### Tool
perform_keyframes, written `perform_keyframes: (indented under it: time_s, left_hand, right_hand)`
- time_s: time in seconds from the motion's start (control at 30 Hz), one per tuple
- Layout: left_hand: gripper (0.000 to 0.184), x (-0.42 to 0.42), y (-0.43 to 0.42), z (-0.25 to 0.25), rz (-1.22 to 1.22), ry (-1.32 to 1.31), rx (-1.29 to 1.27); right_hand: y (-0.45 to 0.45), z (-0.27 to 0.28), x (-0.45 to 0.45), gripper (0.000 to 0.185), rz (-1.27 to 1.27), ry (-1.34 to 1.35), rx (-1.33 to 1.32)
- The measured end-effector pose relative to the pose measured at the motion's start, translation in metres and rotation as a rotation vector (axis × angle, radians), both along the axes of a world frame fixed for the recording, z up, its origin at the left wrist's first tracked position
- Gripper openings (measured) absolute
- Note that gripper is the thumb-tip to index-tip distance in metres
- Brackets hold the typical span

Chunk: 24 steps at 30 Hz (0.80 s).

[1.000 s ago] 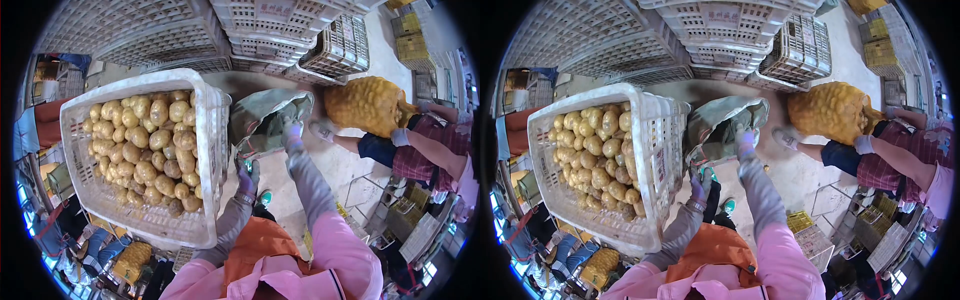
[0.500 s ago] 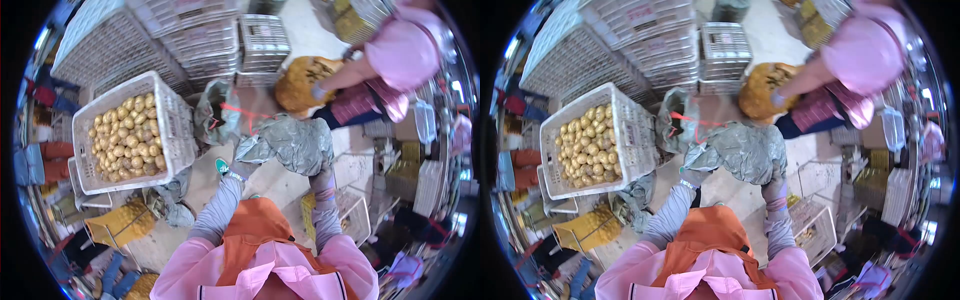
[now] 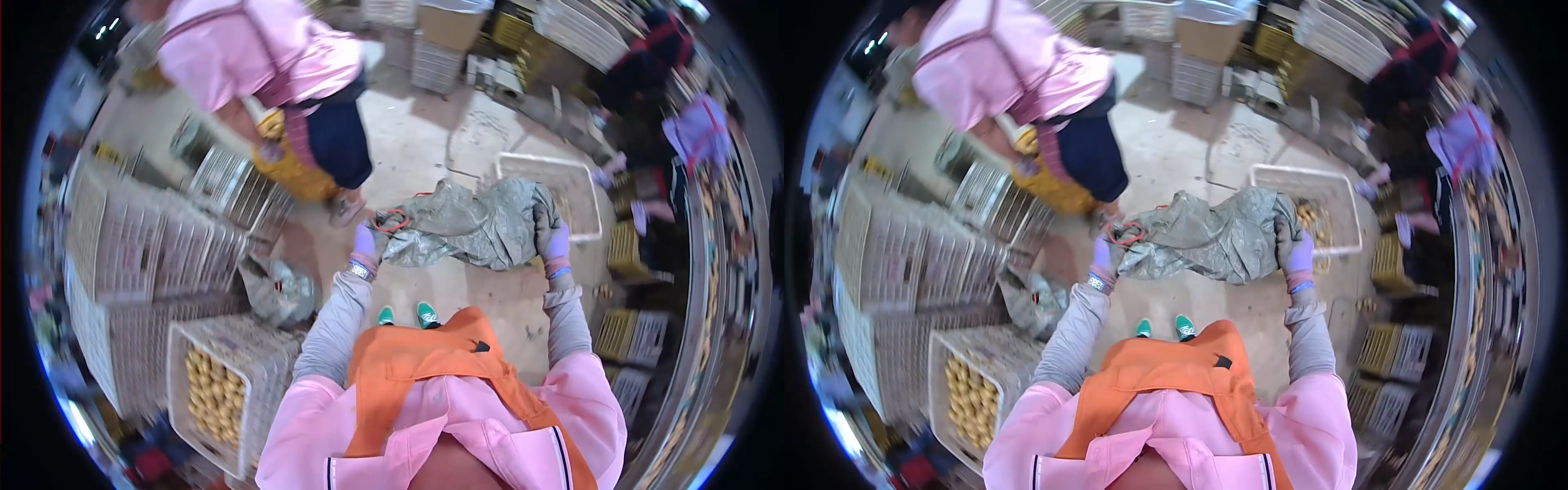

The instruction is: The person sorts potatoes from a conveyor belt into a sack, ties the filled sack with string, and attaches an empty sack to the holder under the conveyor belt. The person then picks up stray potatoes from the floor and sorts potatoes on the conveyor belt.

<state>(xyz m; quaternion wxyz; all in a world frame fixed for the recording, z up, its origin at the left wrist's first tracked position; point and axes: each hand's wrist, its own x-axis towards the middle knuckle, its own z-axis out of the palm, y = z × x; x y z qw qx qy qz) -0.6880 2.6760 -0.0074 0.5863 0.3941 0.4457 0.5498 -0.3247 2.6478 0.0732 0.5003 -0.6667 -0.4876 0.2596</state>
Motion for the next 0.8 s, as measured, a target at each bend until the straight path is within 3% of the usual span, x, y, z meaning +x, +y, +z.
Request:
perform_keyframes:
  time_s: [0.07,0.13,0.17,0.27,0.3,0.33,0.37,0.43,0.53,0.6,0.67,0.73,0.77,0.8]
  left_hand:
    - [0.016,0.006,0.026,-0.011,-0.145,0.106,0.072]
    - [0.015,0.03,0.047,-0.009,-0.183,-0.343,-0.104]
    - [0.017,0.038,0.045,0.0,-0.21,-0.023,0.044]
    - [0.016,0.074,0.055,0.006,-0.338,0.07,-0.05]
    - [0.015,0.084,0.062,-0.005,-0.404,0.229,0.05]
    - [0.015,0.09,0.07,-0.016,-0.453,0.229,0.055]
    - [0.017,0.094,0.084,-0.025,-0.502,0.051,0.003]
    - [0.028,0.12,0.098,-0.036,-0.619,-0.242,-0.187]
    - [0.028,0.167,0.037,0.02,-0.869,-0.451,-0.26]
    - [0.033,0.206,0.026,0.016,-1.058,-0.507,-0.289]
    - [0.026,0.25,-0.029,0.07,-1.015,-0.523,-0.293]
    - [0.029,0.29,-0.062,0.086,-1.057,-0.43,-0.257]
    - [0.031,0.308,-0.085,0.099,-1.145,-0.424,-0.153]
    - [0.034,0.325,-0.113,0.112,-1.233,-0.415,-0.052]
  right_hand:
    - [-0.043,-0.001,0.02,0.034,-0.145,-0.076,-0.039]
    - [-0.086,0.002,0.036,0.04,-0.356,-0.167,-0.13]
    - [-0.11,0.003,0.04,0.042,-0.426,-0.172,-0.189]
    - [-0.166,0.003,0.044,0.037,-0.571,-0.252,-0.18]
    - [-0.184,0.008,0.044,0.037,-0.622,-0.251,-0.191]
    - [-0.206,0.018,0.045,0.039,-0.716,-0.43,-0.324]
    - [-0.227,0.023,0.047,0.04,-0.801,-0.608,-0.466]
    - [-0.288,0.022,0.057,0.041,-0.925,-0.555,-0.504]
    - [-0.374,0.016,0.073,0.04,-1.096,-0.624,-0.524]
    - [-0.417,0.027,0.073,0.042,-1.156,-0.531,-0.682]
    - [-0.465,0.02,0.088,0.043,-1.252,-0.517,-0.622]
    - [-0.512,0.005,0.114,0.042,-1.323,-0.346,-0.491]
    - [-0.518,0.017,0.104,0.043,-1.35,-0.304,-0.324]
    - [-0.534,0.008,0.107,0.043,-1.38,-0.297,-0.322]
